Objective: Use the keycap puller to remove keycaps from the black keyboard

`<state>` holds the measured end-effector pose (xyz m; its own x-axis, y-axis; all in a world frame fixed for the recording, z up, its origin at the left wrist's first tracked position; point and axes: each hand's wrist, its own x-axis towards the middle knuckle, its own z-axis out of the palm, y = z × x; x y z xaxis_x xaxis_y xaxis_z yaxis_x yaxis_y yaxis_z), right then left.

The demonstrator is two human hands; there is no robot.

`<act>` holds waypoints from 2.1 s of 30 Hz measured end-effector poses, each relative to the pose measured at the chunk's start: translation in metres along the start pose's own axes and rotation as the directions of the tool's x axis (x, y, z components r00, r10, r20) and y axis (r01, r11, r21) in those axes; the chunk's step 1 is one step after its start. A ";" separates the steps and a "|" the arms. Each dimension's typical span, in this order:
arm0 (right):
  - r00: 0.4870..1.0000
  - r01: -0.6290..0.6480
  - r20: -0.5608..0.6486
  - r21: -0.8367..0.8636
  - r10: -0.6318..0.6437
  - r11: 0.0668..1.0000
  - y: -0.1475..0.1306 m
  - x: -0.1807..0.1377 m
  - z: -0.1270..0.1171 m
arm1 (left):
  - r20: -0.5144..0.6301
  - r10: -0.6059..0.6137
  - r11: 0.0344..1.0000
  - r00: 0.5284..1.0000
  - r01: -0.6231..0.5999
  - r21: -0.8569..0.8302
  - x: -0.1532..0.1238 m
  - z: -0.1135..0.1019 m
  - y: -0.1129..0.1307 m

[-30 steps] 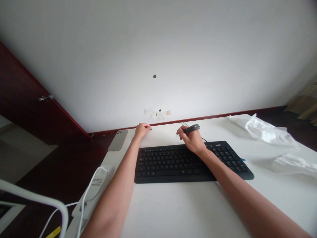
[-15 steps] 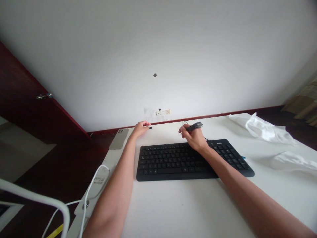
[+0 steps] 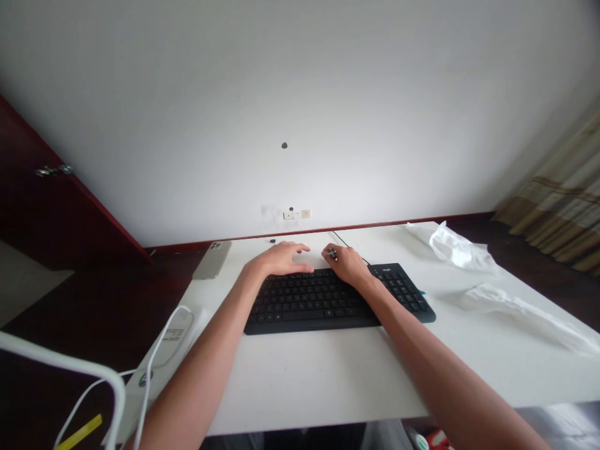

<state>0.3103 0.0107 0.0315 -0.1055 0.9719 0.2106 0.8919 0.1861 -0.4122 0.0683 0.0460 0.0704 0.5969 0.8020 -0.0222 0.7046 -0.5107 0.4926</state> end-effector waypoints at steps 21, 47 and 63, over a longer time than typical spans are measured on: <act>0.986 -0.161 0.008 -0.135 0.164 0.978 -0.033 -0.051 -0.005 | 0.139 0.091 0.986 0.986 -0.108 0.127 -0.100 0.061 0.054; 0.643 -0.037 -0.341 0.880 0.685 0.473 0.137 -0.169 -0.070 | -0.538 -0.376 0.925 0.754 0.271 -0.268 -0.024 -0.011 -0.072; 0.814 -0.268 -0.295 0.573 0.500 0.774 0.145 -0.168 -0.064 | -0.513 -0.344 0.939 0.786 0.299 -0.172 0.005 0.023 -0.115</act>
<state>0.4859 -0.1351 -0.0073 0.4903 0.8415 0.2271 0.4668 -0.0334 -0.8837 -0.0014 0.1017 -0.0065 0.0301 0.9654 0.2592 0.7736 -0.1867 0.6056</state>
